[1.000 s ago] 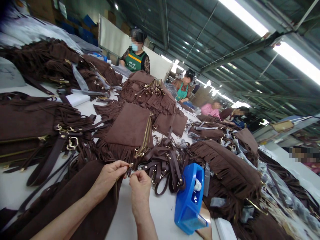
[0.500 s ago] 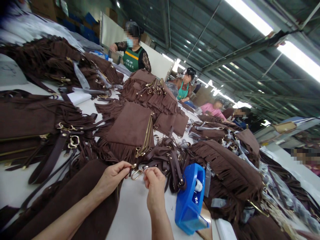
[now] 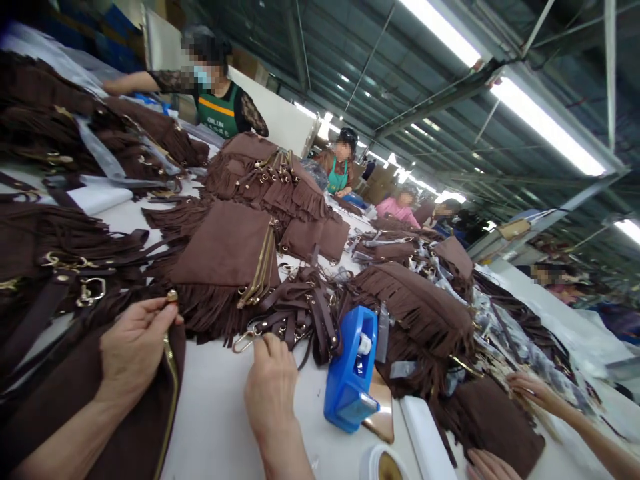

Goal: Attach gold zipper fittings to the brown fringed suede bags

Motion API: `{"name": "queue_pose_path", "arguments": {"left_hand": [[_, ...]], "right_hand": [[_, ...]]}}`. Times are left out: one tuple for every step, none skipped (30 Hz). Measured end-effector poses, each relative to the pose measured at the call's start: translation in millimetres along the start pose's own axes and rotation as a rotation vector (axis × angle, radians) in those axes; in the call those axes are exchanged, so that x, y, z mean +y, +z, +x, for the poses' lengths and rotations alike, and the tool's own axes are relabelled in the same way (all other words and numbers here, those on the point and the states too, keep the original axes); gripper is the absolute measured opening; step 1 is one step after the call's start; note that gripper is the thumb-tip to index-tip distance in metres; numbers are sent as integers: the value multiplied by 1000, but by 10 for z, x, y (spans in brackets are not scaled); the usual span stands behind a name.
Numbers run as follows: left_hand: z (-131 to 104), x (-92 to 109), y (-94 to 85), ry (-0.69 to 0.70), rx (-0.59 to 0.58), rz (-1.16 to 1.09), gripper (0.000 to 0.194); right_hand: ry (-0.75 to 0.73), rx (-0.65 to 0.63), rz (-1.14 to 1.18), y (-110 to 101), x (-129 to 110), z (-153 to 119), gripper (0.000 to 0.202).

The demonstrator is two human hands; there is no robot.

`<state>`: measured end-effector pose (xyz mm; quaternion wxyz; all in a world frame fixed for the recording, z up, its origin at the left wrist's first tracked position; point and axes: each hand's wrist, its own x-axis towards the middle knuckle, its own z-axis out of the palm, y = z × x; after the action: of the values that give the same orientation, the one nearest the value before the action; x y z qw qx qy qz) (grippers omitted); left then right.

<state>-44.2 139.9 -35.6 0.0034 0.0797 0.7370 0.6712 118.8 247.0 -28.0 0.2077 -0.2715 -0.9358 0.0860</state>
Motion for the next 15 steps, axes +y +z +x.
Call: {"name": "queue_pose_path", "arguments": {"left_hand": [[5, -28, 16, 24, -36, 36, 35], [9, -61, 34, 47, -73, 68, 35], [14, -95, 51, 67, -103, 94, 36], [21, -126, 63, 83, -128, 115, 37], [29, -153, 72, 95, -144, 134, 38], [38, -172, 77, 105, -155, 151, 38], [46, -184, 78, 114, -162, 166, 39], [51, -189, 79, 122, -167, 180, 38], [55, -188, 80, 130, -169, 192, 38], [56, -185, 82, 138, -167, 203, 38], [56, -181, 85, 147, -161, 213, 38], [56, -178, 89, 157, -150, 223, 39], [56, -177, 93, 172, -140, 232, 40], [55, -178, 97, 192, -130, 239, 42], [55, -180, 99, 219, -121, 246, 44]], "right_hand": [[-77, 53, -94, 78, -13, 102, 33], [-117, 99, -176, 151, -15, 194, 34], [-135, 136, -228, 211, -7, 270, 31], [-148, 165, -248, 251, 8, 325, 26], [-164, 186, -241, 264, 25, 356, 21], [-179, 200, -222, 247, 42, 360, 17], [-192, 222, -193, 199, 54, 340, 14], [-206, 258, -155, 124, 56, 299, 13], [-219, 302, -100, 29, 47, 239, 13], [-233, 345, -31, -76, 24, 167, 13], [-252, 383, 40, -182, -11, 87, 14], [-281, 406, 101, -279, -56, 3, 14], [-305, 418, 142, -362, -106, -83, 14], [-314, 430, 152, -427, -157, -168, 15], [-316, 446, 145, -474, -203, -251, 16]]}}
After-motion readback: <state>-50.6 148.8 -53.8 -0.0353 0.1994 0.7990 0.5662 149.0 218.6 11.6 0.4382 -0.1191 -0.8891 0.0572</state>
